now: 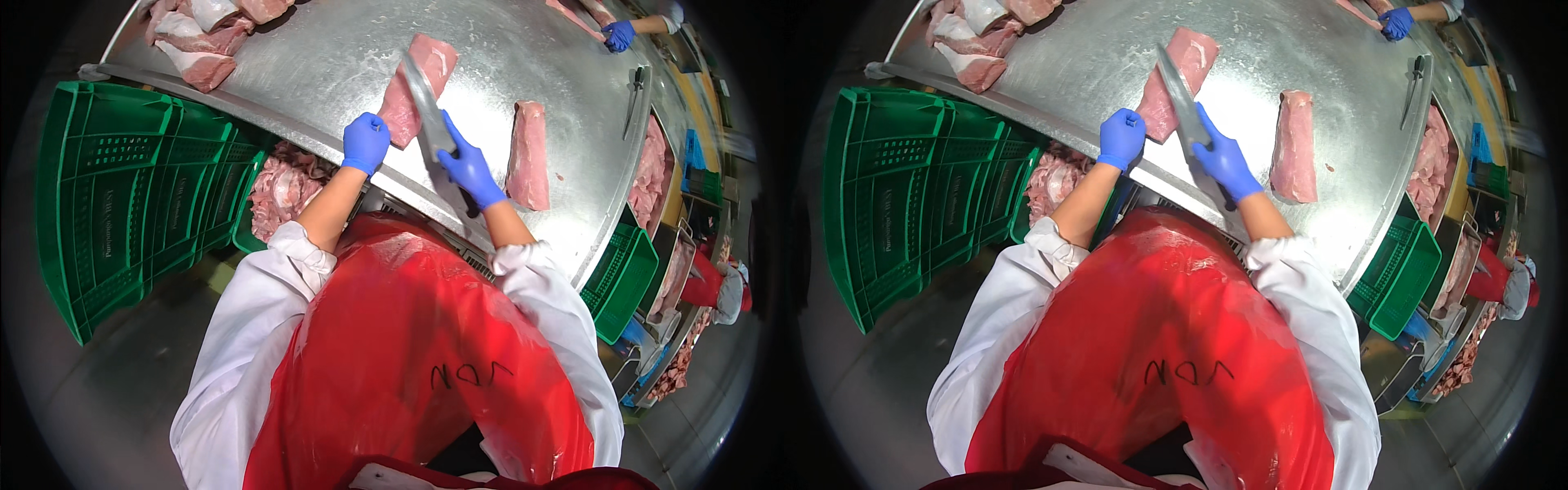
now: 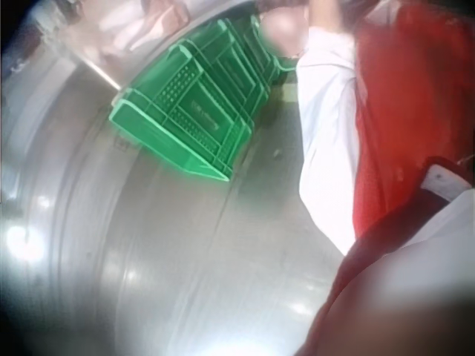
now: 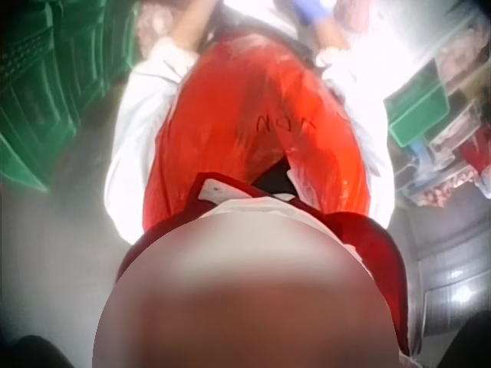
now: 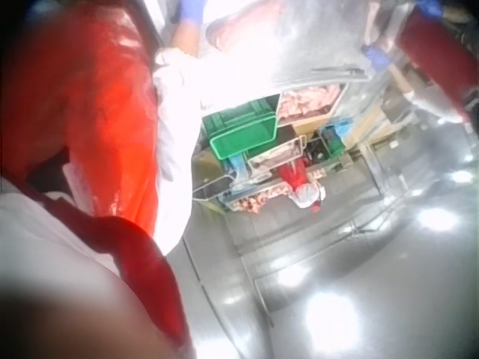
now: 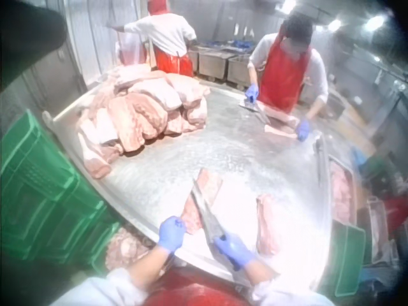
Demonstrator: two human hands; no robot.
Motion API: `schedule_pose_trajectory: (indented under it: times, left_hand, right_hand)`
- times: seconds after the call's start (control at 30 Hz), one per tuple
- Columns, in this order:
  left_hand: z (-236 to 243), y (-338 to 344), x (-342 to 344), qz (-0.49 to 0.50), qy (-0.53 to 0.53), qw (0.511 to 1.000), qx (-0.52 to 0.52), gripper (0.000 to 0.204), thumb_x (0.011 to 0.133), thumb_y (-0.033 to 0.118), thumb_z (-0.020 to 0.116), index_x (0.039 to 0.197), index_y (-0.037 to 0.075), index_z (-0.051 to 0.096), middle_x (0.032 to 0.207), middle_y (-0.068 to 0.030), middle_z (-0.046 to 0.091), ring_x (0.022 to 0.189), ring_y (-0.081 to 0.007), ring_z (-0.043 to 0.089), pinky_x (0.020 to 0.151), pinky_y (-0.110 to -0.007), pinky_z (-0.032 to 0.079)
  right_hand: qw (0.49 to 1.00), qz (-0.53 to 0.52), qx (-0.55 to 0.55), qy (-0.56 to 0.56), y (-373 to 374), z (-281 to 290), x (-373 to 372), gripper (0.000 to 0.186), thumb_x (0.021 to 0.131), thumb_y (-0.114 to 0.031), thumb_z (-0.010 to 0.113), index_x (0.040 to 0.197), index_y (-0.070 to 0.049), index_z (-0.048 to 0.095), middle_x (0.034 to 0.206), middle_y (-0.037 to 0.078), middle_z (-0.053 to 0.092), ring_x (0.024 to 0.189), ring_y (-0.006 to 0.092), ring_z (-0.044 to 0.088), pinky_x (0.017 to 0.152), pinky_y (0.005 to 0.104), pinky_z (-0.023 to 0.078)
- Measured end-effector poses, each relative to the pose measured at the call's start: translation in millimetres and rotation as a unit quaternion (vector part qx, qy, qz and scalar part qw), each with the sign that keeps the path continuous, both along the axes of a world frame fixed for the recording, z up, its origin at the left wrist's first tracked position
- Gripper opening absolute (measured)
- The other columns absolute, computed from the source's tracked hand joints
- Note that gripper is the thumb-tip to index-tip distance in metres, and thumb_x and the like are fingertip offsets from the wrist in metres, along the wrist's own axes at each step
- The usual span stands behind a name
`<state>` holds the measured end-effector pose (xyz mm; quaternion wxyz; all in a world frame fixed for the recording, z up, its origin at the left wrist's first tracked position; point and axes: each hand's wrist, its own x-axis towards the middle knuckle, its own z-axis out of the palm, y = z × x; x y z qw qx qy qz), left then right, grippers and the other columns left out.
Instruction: The person cuts large pieces of raw meat on a stainless steel table using a knife, separating fat and trimming the meat. Trimmed pieces are placed into green crates while larger cuts remain on the table.
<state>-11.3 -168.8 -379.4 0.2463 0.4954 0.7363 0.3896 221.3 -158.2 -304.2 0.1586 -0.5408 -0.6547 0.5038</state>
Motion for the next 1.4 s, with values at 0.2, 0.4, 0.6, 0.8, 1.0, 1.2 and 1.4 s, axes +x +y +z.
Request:
schedule_pose_trajectory:
  times: [0.2, 0.4, 0.6, 0.8, 1.0, 1.2, 1.4]
  left_hand:
    - [-18, -2, -4, 0.035, -0.045, 0.997, -0.045, 0.021, 0.086, 0.021, 0.07, 0.082, 0.001, 0.069, 0.072, -0.0123, 0.069, 0.066, -0.0195, 0.066, 0.066, -0.036, 0.053]
    - [-17, -15, -8, 0.057, -0.126, 0.99, -0.036, 0.021, 0.086, 0.019, 0.073, 0.077, 0.001, 0.067, 0.068, -0.011, 0.067, 0.063, -0.0189, 0.062, 0.064, -0.035, 0.052]
    - [-14, -10, -11, 0.019, -0.105, 0.994, -0.03, 0.017, 0.085, 0.016, 0.072, 0.079, 0.001, 0.067, 0.068, -0.0094, 0.067, 0.062, -0.0169, 0.062, 0.062, -0.033, 0.052]
    - [-33, -16, -51, 0.015, -0.1, 0.995, -0.016, 0.013, 0.083, 0.013, 0.07, 0.087, 0.001, 0.07, 0.069, -0.0053, 0.067, 0.063, -0.0115, 0.063, 0.06, -0.03, 0.052]
    - [42, -49, -131, -0.005, -0.071, 0.996, -0.06, 0.013, 0.083, 0.015, 0.07, 0.083, 0.002, 0.069, 0.072, -0.0119, 0.069, 0.065, -0.0181, 0.065, 0.064, -0.032, 0.052]
    - [49, -64, -168, -0.203, 0.268, 0.929, -0.154, 0.044, 0.077, 0.036, 0.077, 0.101, 0.0, 0.066, 0.112, -0.0194, 0.062, 0.105, -0.0371, 0.059, 0.089, -0.047, 0.05]
    - [52, 102, 24, -0.196, 0.155, 0.96, -0.128, 0.098, 0.063, 0.051, 0.084, 0.136, -0.002, 0.044, 0.137, -0.025, 0.049, 0.126, -0.0441, 0.049, 0.103, -0.049, 0.045]
  right_hand:
    - [0.985, 0.133, 0.042, -0.1, 21, -29, -57, 0.074, 0.093, -0.032, 0.054, 0.158, -0.035, 0.017, 0.096, 0.033, 0.067, 0.091, 0.0484, 0.066, 0.087, 0.0516, 0.051]
    - [0.976, 0.186, -0.017, -0.114, -35, -6, 11, 0.075, 0.092, -0.03, 0.057, 0.158, -0.033, 0.02, 0.096, 0.03, 0.068, 0.087, 0.0443, 0.068, 0.085, 0.0489, 0.052]
    - [0.961, 0.202, 0.117, -0.149, 4, -21, -45, 0.073, 0.094, -0.027, 0.055, 0.158, -0.031, 0.02, 0.098, 0.025, 0.069, 0.084, 0.0427, 0.068, 0.079, 0.0501, 0.054]
    - [0.924, 0.257, 0.141, -0.247, -30, 14, -30, 0.072, 0.094, -0.019, 0.05, 0.158, -0.029, 0.019, 0.087, 0.021, 0.069, 0.076, 0.0402, 0.068, 0.071, 0.0494, 0.053]
    - [0.941, 0.241, 0.086, -0.22, -62, 25, 60, 0.076, 0.093, -0.016, 0.057, 0.158, -0.03, 0.02, 0.083, 0.019, 0.069, 0.072, 0.0393, 0.067, 0.07, 0.0466, 0.052]
    - [0.995, -0.037, 0.017, -0.095, -96, 33, 100, 0.078, 0.091, -0.012, 0.062, 0.158, -0.028, 0.025, 0.085, 0.02, 0.07, 0.077, 0.0313, 0.072, 0.074, 0.038, 0.054]
    - [0.982, -0.164, 0.074, -0.064, -120, 32, 95, 0.073, 0.093, -0.022, 0.063, 0.157, -0.026, 0.028, 0.078, 0.021, 0.067, 0.067, 0.0305, 0.068, 0.072, 0.0404, 0.052]
